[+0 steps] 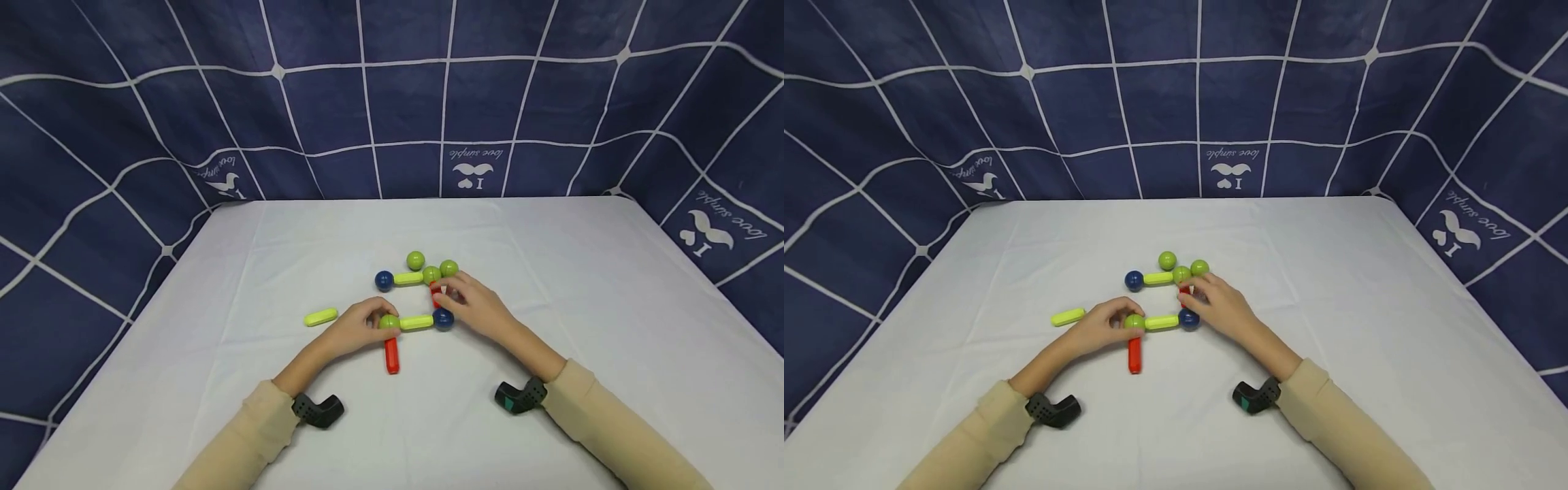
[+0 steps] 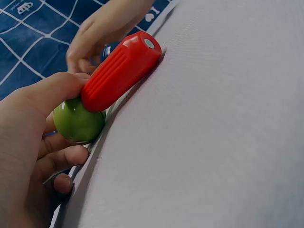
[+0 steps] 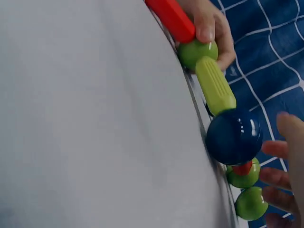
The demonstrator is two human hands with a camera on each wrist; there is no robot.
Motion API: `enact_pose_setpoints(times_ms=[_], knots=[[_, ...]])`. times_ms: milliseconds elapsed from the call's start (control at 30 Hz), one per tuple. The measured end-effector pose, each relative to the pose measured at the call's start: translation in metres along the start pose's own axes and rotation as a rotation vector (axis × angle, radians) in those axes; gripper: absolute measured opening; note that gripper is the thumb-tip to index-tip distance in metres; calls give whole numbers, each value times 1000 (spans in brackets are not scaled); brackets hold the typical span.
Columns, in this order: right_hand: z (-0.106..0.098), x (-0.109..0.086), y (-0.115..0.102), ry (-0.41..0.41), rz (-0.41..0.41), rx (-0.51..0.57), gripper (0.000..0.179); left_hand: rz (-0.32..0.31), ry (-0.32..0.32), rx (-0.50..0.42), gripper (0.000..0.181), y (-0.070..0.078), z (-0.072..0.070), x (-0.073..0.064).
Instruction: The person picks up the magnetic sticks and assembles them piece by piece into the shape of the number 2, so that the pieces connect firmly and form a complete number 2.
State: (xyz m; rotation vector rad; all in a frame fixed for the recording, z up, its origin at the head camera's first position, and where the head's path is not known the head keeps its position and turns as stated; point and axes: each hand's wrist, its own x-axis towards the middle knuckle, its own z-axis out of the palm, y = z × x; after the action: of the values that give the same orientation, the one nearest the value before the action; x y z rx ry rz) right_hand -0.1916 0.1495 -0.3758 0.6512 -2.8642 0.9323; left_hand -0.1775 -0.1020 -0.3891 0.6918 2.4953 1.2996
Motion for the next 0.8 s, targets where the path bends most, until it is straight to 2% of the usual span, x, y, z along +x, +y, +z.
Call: enact_pose_setpoints(times_ms=[100,167,267,400,500,567,733,800], knots=[[-2,20,-4,100,37,-24,29,5,17,-6,26,-2,2,-1],[-2,34,-6,130,51,-54,32,12,26,1,26,-3,2,-1],[-1,53,-8,111,82,-81,40,23,34,8,25,-3,1,-1],[5,71,-5,39,134,-102,48,23,29,7,25,-3,1,0],[11,78,-2,6,153,-103,49,27,32,2,24,-4,2,1],[15,80,-1,12,158,-99,47,30,38,1,23,-4,2,1],[23,77,-3,118,143,-68,45,28,44,5,22,-5,1,1],[24,71,-5,167,113,-45,45,33,49,19,22,-5,1,1]])
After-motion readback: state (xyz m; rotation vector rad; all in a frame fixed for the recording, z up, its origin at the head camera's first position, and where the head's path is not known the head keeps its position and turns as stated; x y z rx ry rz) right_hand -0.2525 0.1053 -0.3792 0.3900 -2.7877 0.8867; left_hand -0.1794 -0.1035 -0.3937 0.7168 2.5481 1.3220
